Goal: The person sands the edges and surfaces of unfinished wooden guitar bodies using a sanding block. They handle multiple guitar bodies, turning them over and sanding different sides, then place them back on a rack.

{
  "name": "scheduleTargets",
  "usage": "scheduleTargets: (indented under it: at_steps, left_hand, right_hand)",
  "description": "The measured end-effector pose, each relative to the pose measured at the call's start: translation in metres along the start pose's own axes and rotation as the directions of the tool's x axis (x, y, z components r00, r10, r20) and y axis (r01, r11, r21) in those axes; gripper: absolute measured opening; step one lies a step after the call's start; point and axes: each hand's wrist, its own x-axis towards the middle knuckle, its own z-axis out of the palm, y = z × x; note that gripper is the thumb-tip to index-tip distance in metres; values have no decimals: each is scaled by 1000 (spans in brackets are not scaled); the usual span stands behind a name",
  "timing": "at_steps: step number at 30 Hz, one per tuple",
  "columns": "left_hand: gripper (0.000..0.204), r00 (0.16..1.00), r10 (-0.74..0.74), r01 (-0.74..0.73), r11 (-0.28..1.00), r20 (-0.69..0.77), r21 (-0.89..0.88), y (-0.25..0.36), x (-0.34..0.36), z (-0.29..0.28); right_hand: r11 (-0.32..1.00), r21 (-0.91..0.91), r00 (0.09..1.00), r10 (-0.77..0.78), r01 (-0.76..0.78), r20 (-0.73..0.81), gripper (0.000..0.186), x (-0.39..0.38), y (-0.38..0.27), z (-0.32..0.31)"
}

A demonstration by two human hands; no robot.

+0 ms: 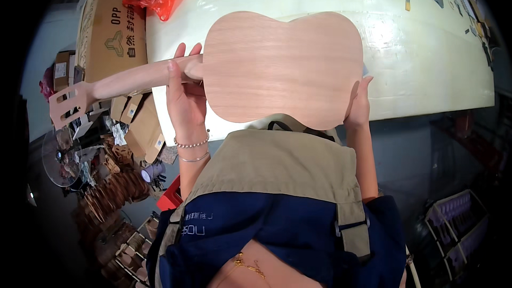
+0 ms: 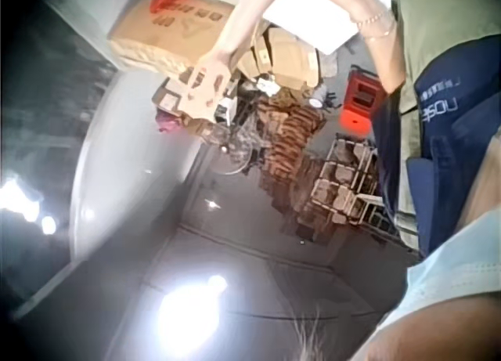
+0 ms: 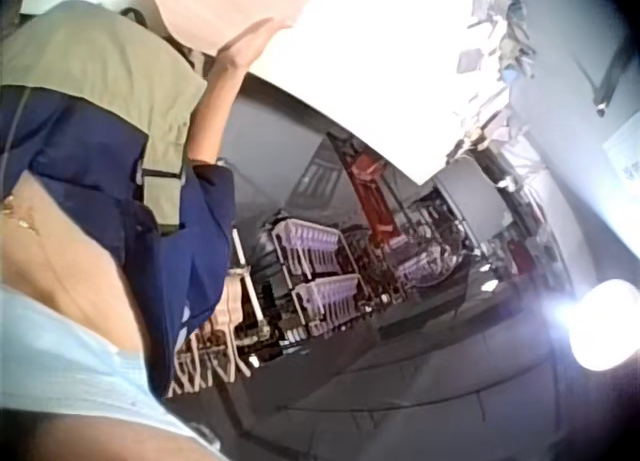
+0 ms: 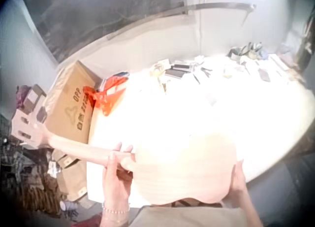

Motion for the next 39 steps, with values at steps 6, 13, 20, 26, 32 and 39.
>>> scheduleTargets:
  at_steps: [6,13,20,26,32,39]
  left_hand:
    - [52,1000,2,-2,1000,-25,3,0,-5,-3]
    - [50,995,47,-44,998,-93,44,3,-4,-12]
    - [47,974,165,-117,954,-158,277,9,2,-25]
    - [30,947,321,-320,947,3,-27,21,38,-13]
    - [24,958,286,-286,958,-33,10,28,43,10]
    - [22,950,307,-301,949,-54,97,30,47,27]
  right_hand:
    - [999,6,998,-54,54,-14,71,0,3,1]
    - [993,-92,997,-75,77,20,59,14,34,-19]
    - [-179,-973,639,-733,146,231,42,63,7,-64]
    - [-133,-986,863,-483,97,149,47,102,-6,-83]
    - [489,-610,781,-428,623,455,40,33,-32,70]
    - [-316,-402,164,-573,860,803,53,16,23,131]
